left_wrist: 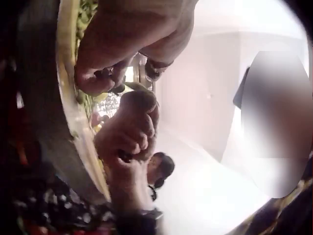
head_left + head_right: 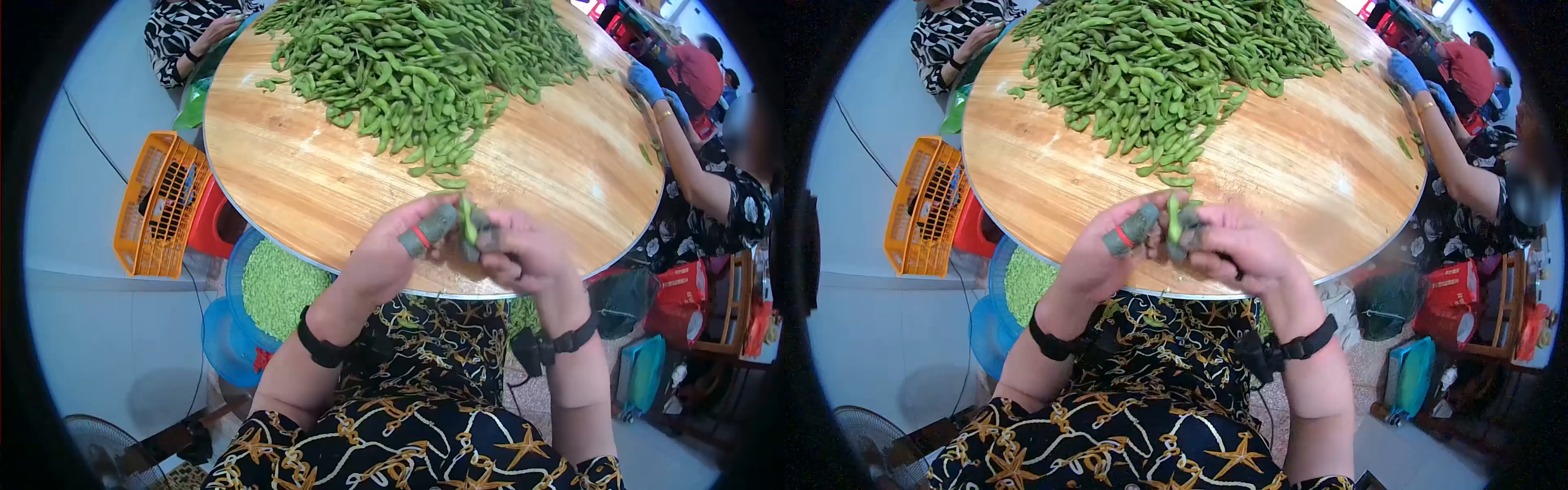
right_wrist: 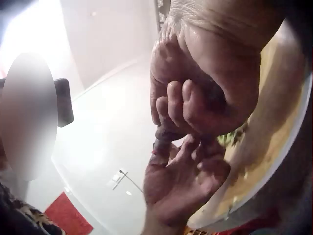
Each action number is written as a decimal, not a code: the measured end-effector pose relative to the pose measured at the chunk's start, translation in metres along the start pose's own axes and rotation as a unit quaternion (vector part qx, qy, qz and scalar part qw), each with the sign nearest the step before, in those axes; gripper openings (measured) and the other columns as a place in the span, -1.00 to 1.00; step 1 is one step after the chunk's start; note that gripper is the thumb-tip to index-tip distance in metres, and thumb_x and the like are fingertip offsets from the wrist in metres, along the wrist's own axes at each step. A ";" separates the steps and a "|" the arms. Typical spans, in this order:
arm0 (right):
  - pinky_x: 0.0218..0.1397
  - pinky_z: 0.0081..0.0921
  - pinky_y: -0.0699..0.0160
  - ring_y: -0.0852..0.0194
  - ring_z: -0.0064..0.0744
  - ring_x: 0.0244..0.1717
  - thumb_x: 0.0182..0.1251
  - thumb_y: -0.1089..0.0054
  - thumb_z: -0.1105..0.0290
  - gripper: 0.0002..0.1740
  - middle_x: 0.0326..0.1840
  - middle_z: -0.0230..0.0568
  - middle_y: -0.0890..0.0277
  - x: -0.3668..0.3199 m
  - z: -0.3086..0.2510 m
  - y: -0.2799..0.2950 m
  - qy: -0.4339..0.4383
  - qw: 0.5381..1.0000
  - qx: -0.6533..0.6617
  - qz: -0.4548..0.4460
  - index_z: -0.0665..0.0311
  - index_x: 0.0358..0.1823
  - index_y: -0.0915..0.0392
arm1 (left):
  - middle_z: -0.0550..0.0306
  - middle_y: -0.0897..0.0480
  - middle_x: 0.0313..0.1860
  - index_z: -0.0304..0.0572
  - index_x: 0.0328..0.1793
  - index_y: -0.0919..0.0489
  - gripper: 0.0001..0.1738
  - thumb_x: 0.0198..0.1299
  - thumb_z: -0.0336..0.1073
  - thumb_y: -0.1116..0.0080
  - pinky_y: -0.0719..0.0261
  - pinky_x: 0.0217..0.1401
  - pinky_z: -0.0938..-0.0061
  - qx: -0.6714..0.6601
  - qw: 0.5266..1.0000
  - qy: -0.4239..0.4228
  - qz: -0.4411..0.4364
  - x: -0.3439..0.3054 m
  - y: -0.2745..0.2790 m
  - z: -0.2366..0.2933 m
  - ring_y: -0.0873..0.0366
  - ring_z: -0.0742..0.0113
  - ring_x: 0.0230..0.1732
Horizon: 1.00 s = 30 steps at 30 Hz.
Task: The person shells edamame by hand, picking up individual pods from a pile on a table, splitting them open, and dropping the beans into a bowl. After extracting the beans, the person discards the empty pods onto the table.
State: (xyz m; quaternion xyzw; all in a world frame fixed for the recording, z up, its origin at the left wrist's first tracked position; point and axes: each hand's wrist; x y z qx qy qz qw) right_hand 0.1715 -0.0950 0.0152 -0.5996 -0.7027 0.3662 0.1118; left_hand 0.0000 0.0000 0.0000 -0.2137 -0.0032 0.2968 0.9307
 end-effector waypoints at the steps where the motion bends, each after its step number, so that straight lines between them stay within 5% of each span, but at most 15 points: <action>1: -0.77 -0.80 0.16 0.02 -0.80 -0.79 0.27 -0.01 0.41 -0.81 -0.62 -0.46 -0.32 0.000 0.005 0.001 -0.005 0.998 0.031 -0.060 0.37 -0.18 -0.47 | 0.08 -0.52 0.04 -0.29 0.24 -0.34 -0.46 0.19 -0.20 -0.15 -0.37 0.14 0.53 -0.116 0.991 0.030 -0.053 0.001 -0.002 -0.003 -0.46 0.35 0.05; 3: -0.73 -0.81 0.13 -0.01 -0.80 -0.75 0.28 0.00 0.40 -0.82 -0.64 -0.49 -0.28 -0.002 0.008 -0.005 -0.007 0.991 0.066 -0.114 0.36 -0.20 -0.47 | 0.04 -0.54 0.01 -0.28 0.16 -0.42 -0.59 0.21 -0.30 -0.13 -0.38 0.14 0.51 -0.235 0.965 0.056 -0.103 0.003 -0.005 -0.011 -0.47 0.36 0.01; 6: -0.61 -0.77 0.01 -0.01 -0.77 -0.67 0.38 0.09 0.34 -0.80 -0.66 -0.53 -0.19 -0.006 0.015 -0.018 0.034 0.995 -0.092 0.012 0.33 -0.16 -0.42 | 0.12 -0.58 -0.16 -0.27 -0.05 -0.49 -0.75 0.21 -0.30 -0.13 -0.44 -0.02 0.56 -0.273 0.958 -0.026 -0.083 -0.001 -0.006 -0.019 -0.52 0.44 -0.15; 11: -0.58 -0.75 -0.02 0.00 -0.76 -0.64 0.45 0.20 0.35 -0.78 -0.63 -0.52 -0.21 -0.010 0.024 -0.031 0.091 0.985 -0.126 0.080 0.32 -0.17 -0.40 | 0.30 -0.57 -0.46 -0.22 -0.27 -0.53 -0.86 0.16 -0.31 -0.19 -0.40 -0.30 0.69 -0.077 0.990 -0.045 0.109 -0.004 -0.009 -0.010 -0.46 0.60 -0.42; 15: -0.57 -0.75 -0.04 -0.02 -0.76 -0.63 0.46 0.24 0.35 -0.76 -0.60 -0.51 -0.24 -0.006 0.027 -0.033 0.096 0.971 -0.185 0.114 0.33 -0.23 -0.41 | 0.33 -0.55 -0.48 -0.23 -0.30 -0.54 -0.88 0.15 -0.35 -0.20 -0.37 -0.34 0.72 -0.042 0.986 -0.061 0.150 -0.007 -0.012 -0.013 -0.42 0.67 -0.42; 17: -0.57 -0.75 -0.05 -0.03 -0.76 -0.63 0.46 0.24 0.36 -0.76 -0.59 -0.51 -0.25 -0.004 0.035 -0.033 0.113 0.968 -0.188 0.119 0.33 -0.24 -0.42 | 0.34 -0.54 -0.45 -0.25 -0.26 -0.54 -0.90 0.15 -0.38 -0.18 -0.39 -0.34 0.72 0.085 0.982 -0.054 0.158 -0.010 -0.010 -0.014 -0.42 0.69 -0.39; 20: -0.56 -0.75 -0.08 -0.06 -0.76 -0.63 0.46 0.24 0.37 -0.75 -0.57 -0.49 -0.28 -0.007 0.037 -0.036 0.119 0.972 -0.167 0.114 0.33 -0.28 -0.41 | 0.33 -0.55 -0.41 -0.25 -0.23 -0.55 -0.91 0.16 -0.40 -0.15 -0.41 -0.32 0.71 0.016 0.993 -0.085 0.084 -0.014 -0.011 -0.017 -0.42 0.67 -0.37; 30: -0.51 -0.74 -0.15 -0.13 -0.72 -0.59 0.46 0.25 0.32 -0.71 -0.53 -0.41 -0.33 -0.014 0.036 -0.033 0.097 0.989 -0.063 0.095 0.35 -0.32 -0.40 | 0.25 -0.57 -0.43 -0.26 -0.29 -0.49 -0.90 0.22 -0.37 -0.08 -0.44 -0.29 0.66 0.120 0.979 -0.066 0.149 -0.018 -0.018 -0.011 -0.47 0.59 -0.38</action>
Point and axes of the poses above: each hand's wrist, its own x-axis towards the middle knuckle, its own y-axis out of the back of the hand, z = x × y
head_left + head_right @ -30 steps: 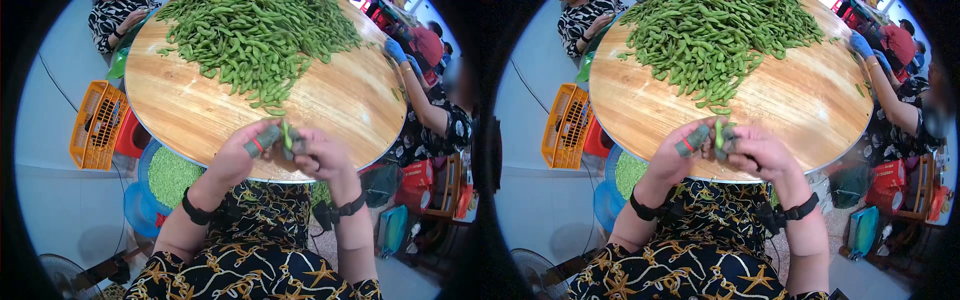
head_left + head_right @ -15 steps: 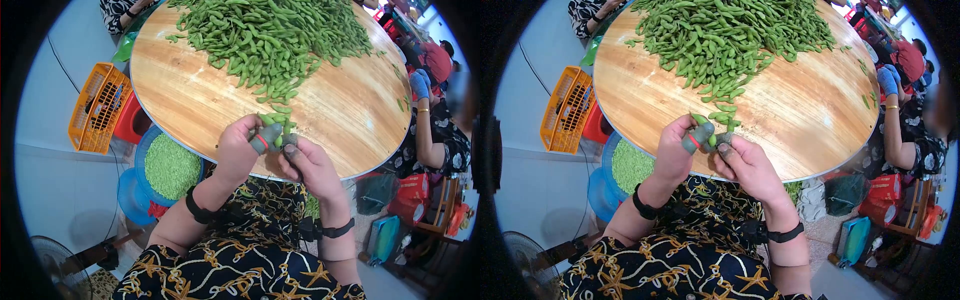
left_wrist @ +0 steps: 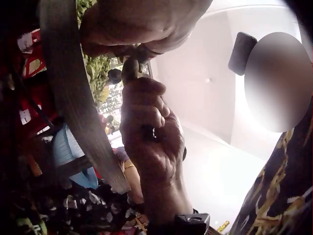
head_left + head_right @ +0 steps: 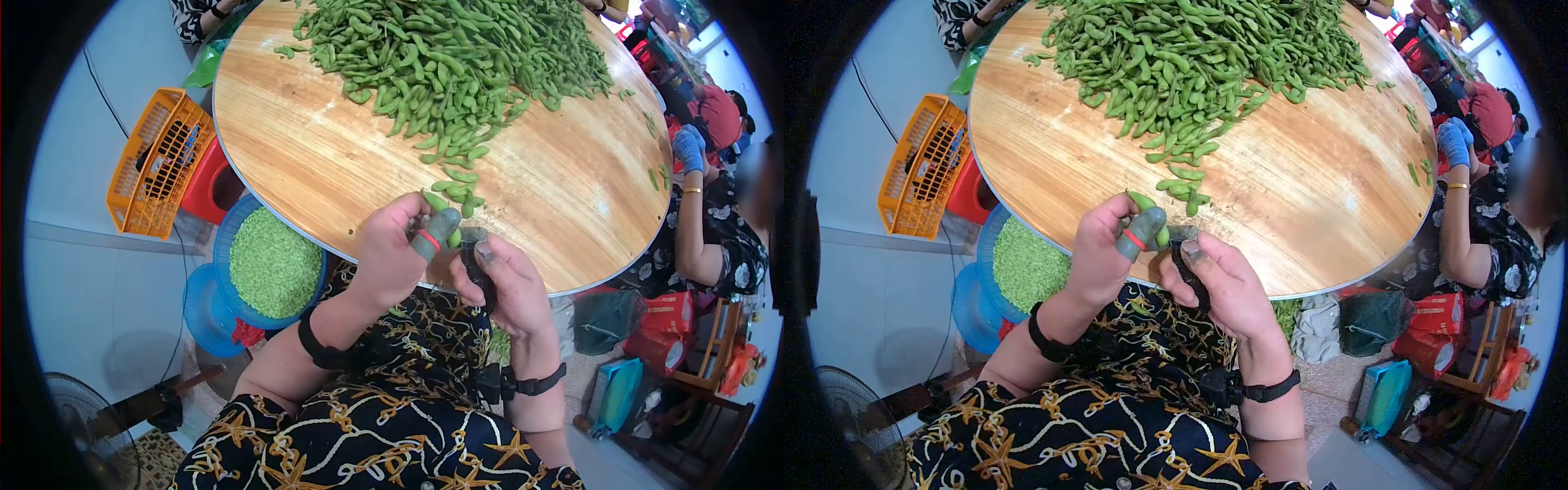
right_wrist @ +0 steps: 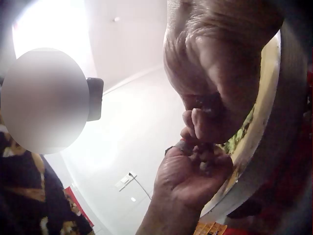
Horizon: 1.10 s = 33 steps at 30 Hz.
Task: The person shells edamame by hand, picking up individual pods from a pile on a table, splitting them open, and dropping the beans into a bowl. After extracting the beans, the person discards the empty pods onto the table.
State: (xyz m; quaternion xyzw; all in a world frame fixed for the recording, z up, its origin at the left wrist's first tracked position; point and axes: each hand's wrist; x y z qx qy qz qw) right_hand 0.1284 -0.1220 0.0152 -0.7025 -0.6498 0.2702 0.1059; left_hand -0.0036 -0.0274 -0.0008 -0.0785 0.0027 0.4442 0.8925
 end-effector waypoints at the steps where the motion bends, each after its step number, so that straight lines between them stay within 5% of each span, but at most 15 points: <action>1: -0.51 -0.74 -0.15 -0.13 -0.72 -0.59 0.46 0.25 0.32 -0.71 -0.53 -0.41 -0.33 0.000 0.001 0.001 -0.001 1.000 -0.001 0.000 0.35 -0.32 -0.40 | 0.25 -0.57 -0.44 -0.26 -0.29 -0.48 -0.89 0.22 -0.37 -0.09 -0.44 -0.30 0.66 0.013 1.000 -0.009 0.006 0.000 0.000 -0.002 -0.47 0.59 -0.38; 6: -0.55 -0.74 -0.13 -0.12 -0.72 -0.62 0.46 0.22 0.36 -0.74 -0.56 -0.43 -0.31 0.003 0.009 0.006 0.039 0.994 -0.101 0.019 0.31 -0.33 -0.41 | 0.33 -0.53 -0.48 -0.30 -0.27 -0.52 -0.89 0.19 -0.38 -0.14 -0.36 -0.42 0.70 0.087 0.995 -0.034 0.031 0.000 -0.001 -0.008 -0.38 0.68 -0.46; 9: -0.59 -0.75 -0.08 -0.07 -0.74 -0.65 0.46 0.20 0.36 -0.76 -0.58 -0.46 -0.29 0.001 0.008 -0.001 0.036 0.989 -0.136 0.053 0.30 -0.30 -0.42 | 0.33 -0.53 -0.45 -0.29 -0.23 -0.51 -0.88 0.17 -0.40 -0.15 -0.38 -0.42 0.72 0.017 0.998 -0.064 -0.004 -0.001 -0.003 -0.005 -0.40 0.67 -0.43; 10: -0.59 -0.75 -0.08 -0.07 -0.74 -0.65 0.46 0.20 0.36 -0.76 -0.58 -0.46 -0.29 -0.001 0.006 -0.002 0.035 0.989 -0.137 0.053 0.30 -0.30 -0.42 | 0.31 -0.52 -0.43 -0.26 -0.27 -0.50 -0.87 0.19 -0.34 -0.14 -0.40 -0.36 0.69 -0.081 0.994 -0.010 -0.076 -0.002 -0.001 0.004 -0.42 0.63 -0.40; 12: -0.61 -0.77 -0.05 -0.04 -0.76 -0.66 0.45 0.17 0.36 -0.79 -0.59 -0.46 -0.30 -0.004 0.005 -0.001 -0.041 0.995 0.090 0.007 0.31 -0.25 -0.43 | 0.30 -0.52 -0.40 -0.23 -0.31 -0.48 -0.83 0.21 -0.29 -0.13 -0.42 -0.30 0.66 -0.180 0.972 0.045 -0.145 -0.001 0.005 0.003 -0.44 0.59 -0.38; 14: -0.62 -0.76 -0.05 -0.04 -0.76 -0.66 0.44 0.15 0.38 -0.81 -0.58 -0.46 -0.31 -0.005 0.005 0.003 -0.055 0.991 0.124 -0.018 0.31 -0.23 -0.43 | 0.31 -0.50 -0.39 -0.20 -0.29 -0.47 -0.81 0.22 -0.24 -0.13 -0.41 -0.29 0.65 -0.172 0.963 0.009 -0.208 0.004 0.013 -0.014 -0.42 0.60 -0.37; 16: -0.63 -0.76 -0.05 -0.04 -0.76 -0.67 0.43 0.14 0.39 -0.82 -0.57 -0.45 -0.32 -0.004 0.007 0.004 -0.068 0.984 0.157 -0.042 0.31 -0.21 -0.43 | 0.31 -0.50 -0.39 -0.20 -0.29 -0.47 -0.82 0.19 -0.26 -0.17 -0.41 -0.30 0.65 -0.137 0.974 0.013 -0.183 0.003 0.009 -0.008 -0.41 0.59 -0.37; 18: -0.64 -0.76 -0.05 -0.07 -0.77 -0.67 0.39 0.08 0.42 -0.86 -0.58 -0.45 -0.35 -0.001 0.013 0.002 0.027 0.998 -0.033 0.051 0.33 -0.24 -0.44 | 0.30 -0.50 -0.39 -0.20 -0.28 -0.46 -0.82 0.16 -0.28 -0.20 -0.41 -0.30 0.65 -0.102 0.982 0.016 -0.156 0.002 0.005 0.001 -0.41 0.59 -0.37; 20: -0.64 -0.77 -0.05 -0.08 -0.78 -0.67 0.38 0.05 0.43 -0.87 -0.60 -0.46 -0.35 0.002 0.018 -0.002 0.082 0.978 -0.159 0.109 0.33 -0.26 -0.45 | 0.28 -0.51 -0.37 -0.23 -0.24 -0.47 -0.81 0.10 -0.35 -0.25 -0.41 -0.31 0.65 0.139 0.987 -0.048 -0.070 -0.001 0.002 0.009 -0.42 0.57 -0.36; 23: -0.61 -0.80 -0.06 -0.13 -0.83 -0.63 0.34 0.00 0.47 -0.90 -0.63 -0.49 -0.35 0.003 0.016 0.000 0.151 0.915 -0.328 0.181 0.33 -0.31 -0.47 | 0.19 -0.54 -0.42 -0.31 -0.11 -0.48 -0.74 0.08 -0.41 -0.22 -0.48 -0.34 0.62 0.119 0.990 -0.040 -0.064 0.002 0.005 0.005 -0.48 0.57 -0.38; 25: -0.63 -0.78 -0.06 -0.10 -0.81 -0.66 0.33 -0.01 0.46 -0.90 -0.63 -0.48 -0.35 0.001 0.010 0.001 0.043 0.971 -0.181 0.148 0.33 -0.28 -0.47 | 0.21 -0.53 -0.42 -0.33 -0.06 -0.48 -0.71 0.09 -0.40 -0.22 -0.47 -0.35 0.62 0.072 0.991 -0.027 -0.106 0.007 0.012 -0.001 -0.49 0.57 -0.39; 28: -0.67 -0.78 -0.01 -0.06 -0.79 -0.71 0.34 0.00 0.44 -0.87 -0.63 -0.44 -0.36 0.000 0.009 0.005 0.011 0.995 -0.031 0.099 0.35 -0.22 -0.47 | 0.23 -0.52 -0.40 -0.34 0.03 -0.45 -0.65 0.12 -0.39 -0.20 -0.46 -0.34 0.64 -0.067 0.980 0.038 -0.185 0.011 0.021 0.000 -0.49 0.55 -0.39; 33: -0.73 -0.80 0.05 -0.01 -0.76 -0.78 0.35 0.04 0.42 -0.83 -0.61 -0.40 -0.36 -0.002 0.005 0.004 -0.030 0.992 0.099 0.071 0.38 -0.16 -0.45 | 0.21 -0.54 -0.33 -0.36 0.12 -0.41 -0.60 0.15 -0.43 -0.16 -0.44 -0.30 0.65 -0.274 0.918 0.118 -0.263 0.016 0.026 -0.007 -0.51 0.50 -0.36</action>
Point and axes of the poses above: each hand's wrist, its own x-axis towards the middle knuckle, its own y-axis out of the back of the hand, z = x × y
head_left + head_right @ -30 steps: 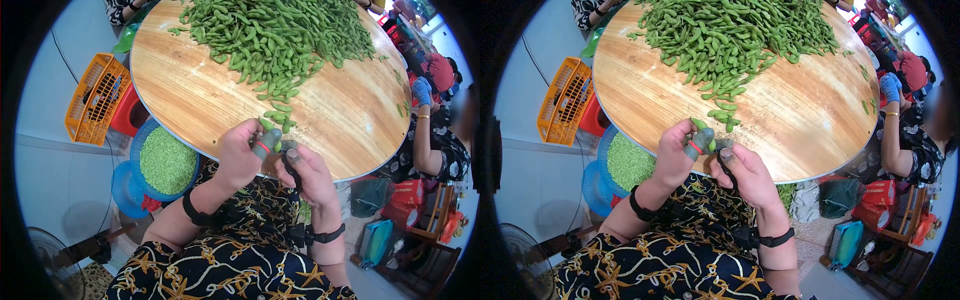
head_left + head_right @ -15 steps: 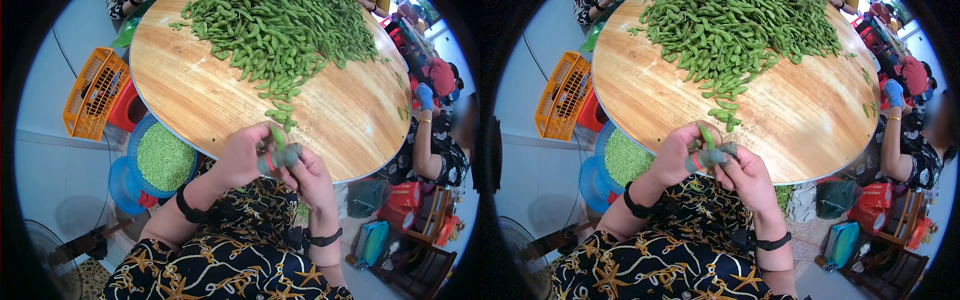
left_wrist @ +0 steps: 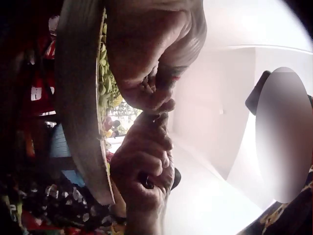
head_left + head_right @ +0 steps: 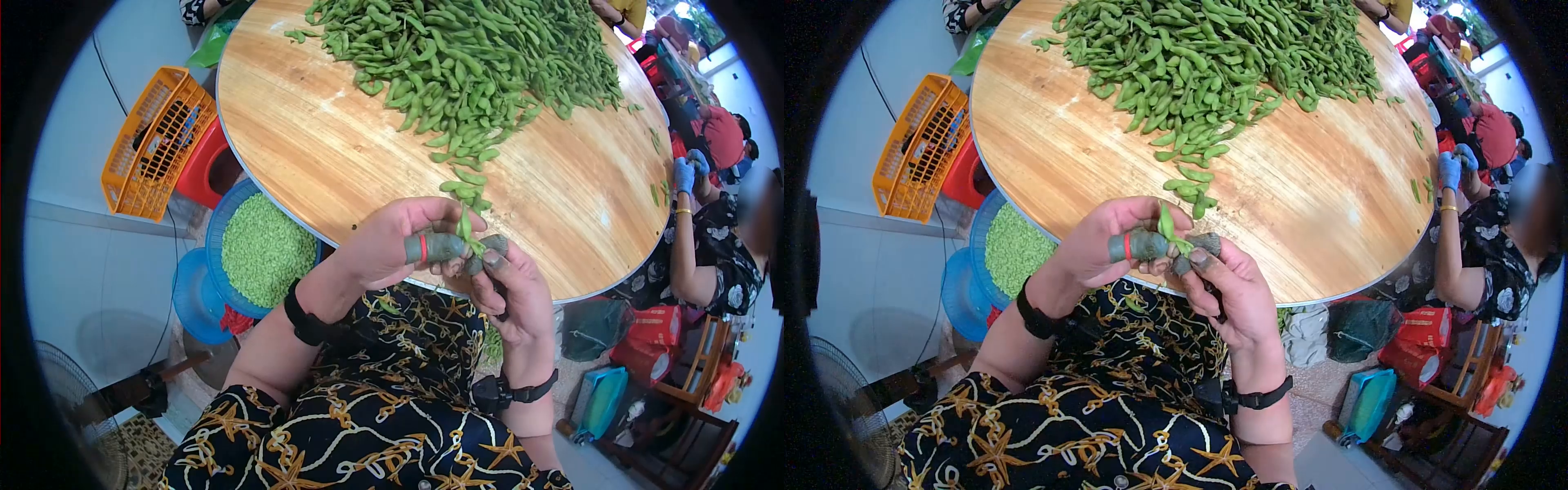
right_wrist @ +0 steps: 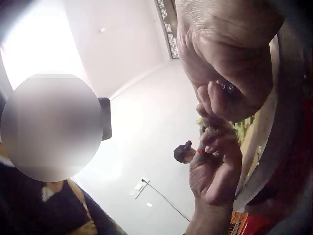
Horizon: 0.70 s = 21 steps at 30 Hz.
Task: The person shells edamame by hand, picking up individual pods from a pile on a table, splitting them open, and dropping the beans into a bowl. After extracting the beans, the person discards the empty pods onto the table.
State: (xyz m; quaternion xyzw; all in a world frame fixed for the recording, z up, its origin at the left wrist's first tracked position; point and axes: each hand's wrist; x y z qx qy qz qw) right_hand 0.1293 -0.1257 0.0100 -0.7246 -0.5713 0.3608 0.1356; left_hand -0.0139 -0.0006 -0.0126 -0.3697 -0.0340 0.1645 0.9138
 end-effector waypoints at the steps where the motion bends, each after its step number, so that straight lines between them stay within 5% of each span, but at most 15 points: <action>1: -0.75 -0.80 0.06 0.00 -0.77 -0.79 0.35 0.06 0.42 -0.82 -0.61 -0.39 -0.36 0.000 0.000 0.001 -0.003 0.999 0.038 -0.010 0.38 -0.15 -0.45 | 0.16 -0.56 -0.32 -0.37 0.09 -0.42 -0.61 0.15 -0.39 -0.17 -0.42 -0.36 0.67 -0.023 1.000 -0.004 0.002 0.001 0.000 -0.003 -0.50 0.49 -0.40; 8: -0.74 -0.79 0.03 -0.02 -0.76 -0.78 0.37 0.07 0.35 -0.77 -0.62 -0.42 -0.33 -0.003 -0.003 0.015 -0.014 0.997 0.056 -0.045 0.37 -0.13 -0.46 | 0.16 -0.53 -0.38 -0.33 0.12 -0.39 -0.65 0.21 -0.39 -0.03 -0.35 -0.39 0.68 -0.197 0.979 0.039 -0.021 0.004 0.000 -0.001 -0.44 0.50 -0.43; 9: -0.71 -0.79 0.02 -0.03 -0.78 -0.75 0.39 0.07 0.31 -0.75 -0.62 -0.46 -0.31 -0.006 -0.008 0.013 0.009 0.993 -0.118 0.013 0.35 -0.15 -0.47 | 0.16 -0.53 -0.38 -0.33 0.12 -0.39 -0.65 0.21 -0.39 -0.03 -0.35 -0.39 0.68 -0.197 0.980 0.039 -0.021 0.004 -0.002 -0.002 -0.44 0.50 -0.43; 11: -0.63 -0.78 -0.02 -0.07 -0.80 -0.66 0.42 0.10 0.24 -0.71 -0.63 -0.54 -0.28 -0.002 -0.008 0.013 0.120 0.918 -0.352 0.141 0.31 -0.19 -0.51 | 0.23 -0.48 -0.46 -0.30 0.19 -0.33 -0.60 0.23 -0.37 -0.01 -0.34 -0.36 0.69 0.079 0.990 -0.003 0.120 0.002 -0.012 -0.005 -0.43 0.56 -0.43; 12: -0.61 -0.78 -0.03 -0.11 -0.80 -0.62 0.41 0.07 0.27 -0.74 -0.63 -0.53 -0.29 0.000 -0.011 0.013 0.148 0.910 -0.349 0.168 0.31 -0.18 -0.51 | 0.23 -0.48 -0.46 -0.30 0.19 -0.33 -0.60 0.23 -0.37 -0.01 -0.34 -0.36 0.69 0.077 0.990 0.001 0.118 0.001 -0.016 -0.003 -0.43 0.56 -0.43; 14: -0.62 -0.77 -0.03 -0.09 -0.79 -0.65 0.40 0.04 0.29 -0.76 -0.65 -0.54 -0.28 -0.001 -0.018 0.008 0.115 0.943 -0.293 0.110 0.33 -0.20 -0.50 | 0.27 -0.47 -0.49 -0.27 0.25 -0.27 -0.55 0.26 -0.32 0.01 -0.37 -0.33 0.68 0.413 0.908 -0.038 0.061 -0.001 -0.021 0.005 -0.43 0.60 -0.41; 18: -0.63 -0.77 -0.01 -0.04 -0.80 -0.68 0.38 0.00 0.31 -0.78 -0.66 -0.54 -0.26 0.001 -0.009 0.002 0.074 0.963 -0.254 0.059 0.35 -0.21 -0.49 | 0.17 -0.55 -0.46 -0.22 0.38 -0.15 -0.39 0.22 -0.35 -0.04 -0.40 -0.40 0.55 0.492 0.859 -0.131 0.059 -0.003 -0.029 -0.006 -0.49 0.53 -0.41; 20: -0.68 -0.78 -0.01 -0.04 -0.78 -0.74 0.36 -0.02 0.33 -0.79 -0.69 -0.52 -0.24 -0.001 -0.004 0.007 0.068 0.976 -0.203 0.030 0.37 -0.22 -0.47 | 0.10 -0.61 -0.38 -0.17 0.35 -0.26 -0.41 0.15 -0.36 -0.08 -0.45 -0.37 0.51 0.499 0.837 -0.213 0.075 -0.003 -0.026 -0.005 -0.56 0.38 -0.41; 21: -0.68 -0.78 -0.01 -0.04 -0.78 -0.74 0.36 -0.02 0.33 -0.79 -0.69 -0.52 -0.24 -0.002 -0.003 0.006 0.068 0.977 -0.202 0.029 0.37 -0.22 -0.47 | 0.09 -0.62 -0.36 -0.15 0.27 -0.36 -0.47 0.12 -0.35 -0.10 -0.46 -0.36 0.51 0.595 0.773 -0.217 -0.019 -0.008 -0.023 0.006 -0.57 0.32 -0.40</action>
Point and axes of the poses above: each hand's wrist, its own x-axis towards the middle knuckle, its own y-axis out of the back of the hand, z = x × y
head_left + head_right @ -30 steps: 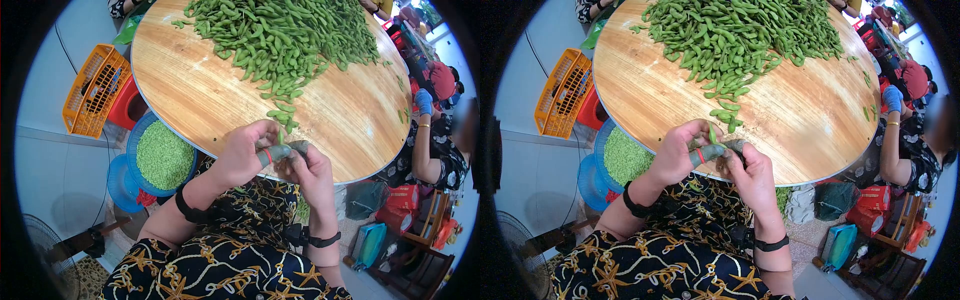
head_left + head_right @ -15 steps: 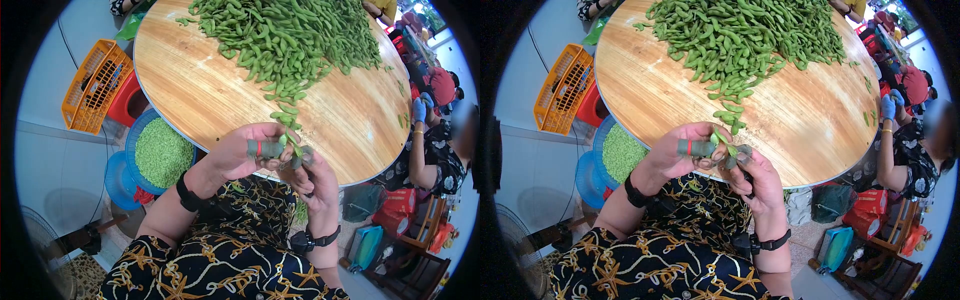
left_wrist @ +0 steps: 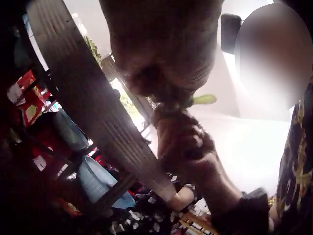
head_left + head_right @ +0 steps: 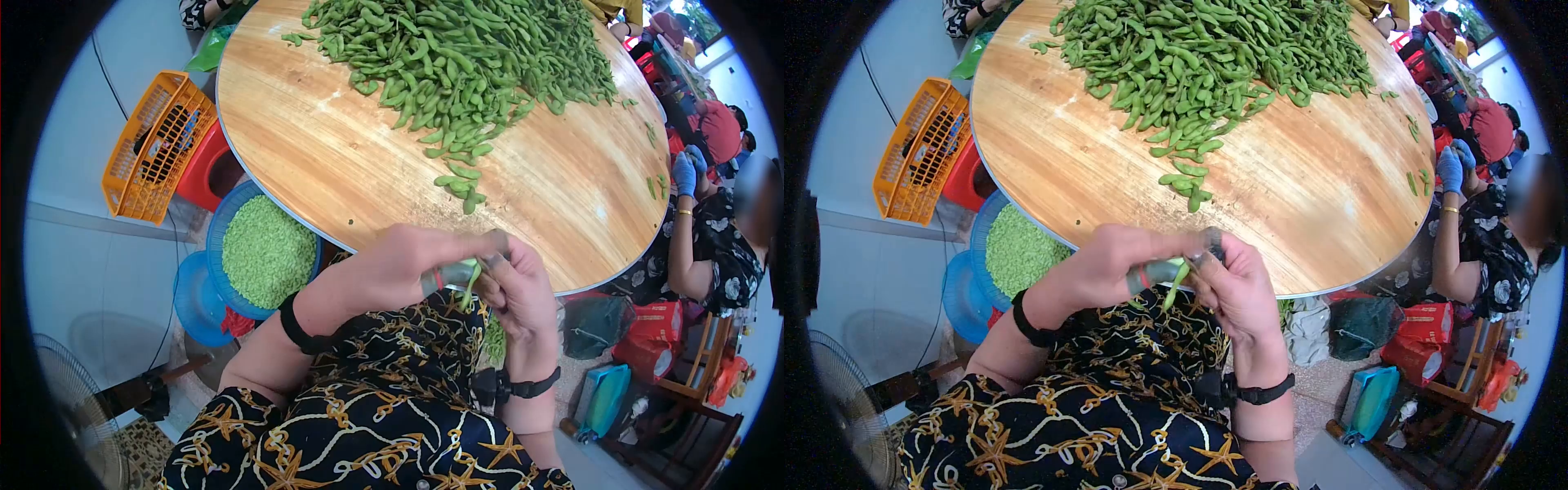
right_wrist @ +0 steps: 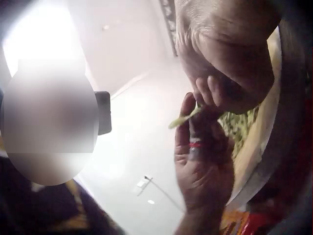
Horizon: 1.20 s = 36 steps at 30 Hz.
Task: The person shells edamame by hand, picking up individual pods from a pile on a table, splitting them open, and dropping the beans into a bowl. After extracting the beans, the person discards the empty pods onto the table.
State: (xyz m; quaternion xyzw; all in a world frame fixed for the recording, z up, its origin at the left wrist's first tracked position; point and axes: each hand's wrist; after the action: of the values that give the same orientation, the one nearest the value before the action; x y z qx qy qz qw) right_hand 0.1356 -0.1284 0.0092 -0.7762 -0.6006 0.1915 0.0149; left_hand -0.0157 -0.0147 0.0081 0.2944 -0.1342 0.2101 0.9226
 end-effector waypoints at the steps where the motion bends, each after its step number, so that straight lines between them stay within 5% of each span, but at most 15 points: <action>1: -0.71 -0.79 -0.01 -0.05 -0.76 -0.76 0.35 -0.03 0.34 -0.79 -0.69 -0.51 -0.24 -0.002 0.000 -0.002 -0.043 0.988 0.138 -0.045 0.38 -0.20 -0.45 | 0.08 -0.63 -0.33 -0.13 0.20 -0.46 -0.52 0.08 -0.34 -0.12 -0.48 -0.34 0.50 0.091 0.989 -0.072 -0.094 -0.001 0.006 0.001 -0.59 0.26 -0.40; 5: -0.77 -0.77 -0.03 -0.05 -0.72 -0.81 0.34 -0.03 0.36 -0.79 -0.72 -0.49 -0.22 0.001 0.027 -0.011 -0.024 0.897 0.428 -0.102 0.38 -0.16 -0.42 | 0.25 -0.48 -0.56 -0.17 -0.08 -0.57 -0.77 0.10 -0.37 -0.10 -0.42 -0.42 0.53 -0.064 0.987 -0.057 0.139 -0.004 -0.024 -0.013 -0.47 0.37 -0.55; 6: -0.75 -0.78 -0.01 -0.01 -0.74 -0.80 0.33 -0.06 0.32 -0.79 -0.70 -0.48 -0.23 0.002 0.025 -0.017 -0.011 0.909 0.412 -0.064 0.34 -0.18 -0.42 | 0.34 -0.45 -0.48 -0.22 -0.15 -0.50 -0.87 0.19 -0.40 -0.04 -0.43 -0.36 0.62 -0.262 0.945 0.125 0.148 -0.007 -0.030 0.001 -0.47 0.49 -0.43; 9: -0.74 -0.78 0.03 0.01 -0.76 -0.78 0.33 -0.08 0.31 -0.80 -0.68 -0.49 -0.23 0.004 0.021 -0.026 0.095 0.982 0.156 0.051 0.31 -0.22 -0.42 | 0.32 -0.46 -0.33 -0.22 -0.11 -0.42 -0.88 0.24 -0.42 -0.01 -0.42 -0.28 0.68 -0.465 0.831 0.174 0.252 0.000 -0.046 0.001 -0.45 0.58 -0.27; 10: -0.73 -0.78 0.07 0.06 -0.78 -0.78 0.33 -0.08 0.33 -0.83 -0.67 -0.51 -0.22 0.003 0.017 -0.031 0.148 0.985 0.048 0.075 0.31 -0.25 -0.43 | 0.26 -0.45 -0.22 -0.22 -0.04 -0.36 -0.80 0.22 -0.44 -0.01 -0.42 -0.23 0.70 -0.586 0.758 0.185 0.216 -0.002 -0.042 -0.004 -0.43 0.58 -0.22; 15: -0.77 -0.78 0.12 0.02 -0.80 -0.78 0.34 -0.05 0.37 -0.84 -0.65 -0.48 -0.28 -0.003 0.008 -0.010 0.133 0.977 0.143 0.092 0.35 -0.27 -0.43 | 0.23 -0.45 -0.24 -0.18 -0.08 -0.35 -0.84 0.22 -0.45 0.02 -0.37 -0.32 0.71 -0.566 0.784 0.204 0.154 -0.007 -0.021 -0.011 -0.38 0.57 -0.33; 17: -0.79 -0.79 0.15 0.00 -0.80 -0.78 0.30 -0.07 0.38 -0.82 -0.62 -0.42 -0.35 -0.008 0.000 0.006 0.164 0.945 0.279 -0.034 0.39 -0.32 -0.46 | 0.22 -0.44 -0.25 -0.16 -0.10 -0.35 -0.86 0.23 -0.45 0.03 -0.34 -0.36 0.71 -0.554 0.802 0.191 0.116 -0.014 -0.011 -0.014 -0.37 0.57 -0.35; 19: -0.68 -0.66 -0.13 -0.21 -0.66 -0.74 0.19 -0.16 0.37 -0.79 -0.64 -0.26 -0.43 -0.008 -0.021 0.019 0.107 0.980 -0.096 -0.136 0.43 -0.40 -0.50 | 0.21 -0.45 -0.31 -0.15 -0.13 -0.33 -0.88 0.23 -0.43 0.02 -0.27 -0.43 0.73 -0.447 0.843 0.247 0.170 -0.017 -0.002 -0.013 -0.33 0.57 -0.41; 20: -0.62 -0.58 -0.24 -0.30 -0.53 -0.72 0.16 -0.20 0.33 -0.76 -0.66 -0.20 -0.44 0.001 -0.020 0.012 0.138 0.947 -0.289 -0.018 0.42 -0.39 -0.50 | 0.23 -0.44 -0.36 -0.16 -0.16 -0.33 -0.88 0.23 -0.40 -0.01 -0.25 -0.45 0.75 -0.452 0.832 0.272 0.173 -0.018 0.002 -0.010 -0.33 0.57 -0.43; 22: -0.52 -0.33 -0.42 -0.48 -0.16 -0.63 0.06 -0.31 0.22 -0.68 -0.64 -0.03 -0.46 0.021 -0.007 -0.002 0.236 0.762 -0.575 0.184 0.36 -0.38 -0.48 | 0.24 -0.44 -0.37 -0.15 -0.18 -0.34 -0.89 0.23 -0.40 -0.02 -0.24 -0.46 0.76 -0.454 0.830 0.286 0.156 -0.022 0.002 -0.013 -0.32 0.58 -0.44; 27: -0.52 -0.23 -0.43 -0.51 -0.03 -0.55 0.07 -0.27 0.31 -0.75 -0.61 -0.03 -0.49 0.039 0.004 -0.014 0.219 0.683 -0.660 0.225 0.32 -0.43 -0.43 | 0.30 -0.43 -0.36 -0.17 -0.13 -0.38 -0.87 0.23 -0.39 -0.03 -0.23 -0.48 0.78 -0.452 0.833 0.279 0.155 -0.017 -0.003 -0.014 -0.31 0.63 -0.45; 31: -0.64 -0.41 -0.33 -0.42 -0.24 -0.72 0.14 -0.16 0.41 -0.86 -0.68 -0.14 -0.45 0.036 0.002 -0.004 0.317 0.780 -0.500 0.203 0.34 -0.34 -0.48 | 0.36 -0.45 -0.29 -0.26 0.18 -0.38 -0.62 0.22 -0.40 -0.06 -0.25 -0.39 0.82 -0.328 0.890 0.281 0.148 -0.008 -0.005 -0.004 -0.33 0.68 -0.37; 32: -0.69 -0.53 -0.22 -0.30 -0.41 -0.78 0.19 -0.12 0.41 -0.86 -0.71 -0.26 -0.40 0.026 -0.003 -0.002 0.168 0.946 -0.251 0.118 0.35 -0.33 -0.49 | 0.33 -0.47 -0.26 -0.27 0.18 -0.38 -0.61 0.22 -0.40 -0.07 -0.27 -0.37 0.81 -0.420 0.854 0.277 0.135 -0.005 -0.004 -0.001 -0.35 0.67 -0.35; 33: -0.74 -0.65 -0.12 -0.18 -0.59 -0.83 0.23 -0.09 0.41 -0.86 -0.73 -0.38 -0.35 0.016 -0.010 -0.005 -0.001 0.999 0.029 0.020 0.36 -0.31 -0.50 | 0.31 -0.49 -0.23 -0.28 0.19 -0.39 -0.60 0.21 -0.41 -0.08 -0.29 -0.35 0.81 -0.507 0.809 0.271 0.120 -0.003 -0.005 0.001 -0.38 0.65 -0.34; 36: -0.76 -0.80 0.05 -0.01 -0.80 -0.82 0.31 -0.02 0.39 -0.84 -0.71 -0.50 -0.28 0.007 -0.007 -0.011 -0.031 0.986 0.162 -0.023 0.35 -0.27 -0.48 | 0.25 -0.53 -0.20 -0.29 0.09 -0.44 -0.68 0.21 -0.39 -0.09 -0.31 -0.36 0.78 -0.605 0.749 0.254 0.090 0.000 -0.010 0.003 -0.41 0.63 -0.34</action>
State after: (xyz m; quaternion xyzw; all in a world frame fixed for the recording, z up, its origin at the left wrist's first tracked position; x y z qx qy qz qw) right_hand 0.1292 -0.1171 0.0164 -0.7429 -0.5798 0.3099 0.1264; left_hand -0.0110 -0.0235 0.0054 -0.4028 -0.0199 0.2342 0.8846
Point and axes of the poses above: each hand's wrist, its own x-axis towards the middle knuckle, its own y-axis out of the back of the hand, z = x × y
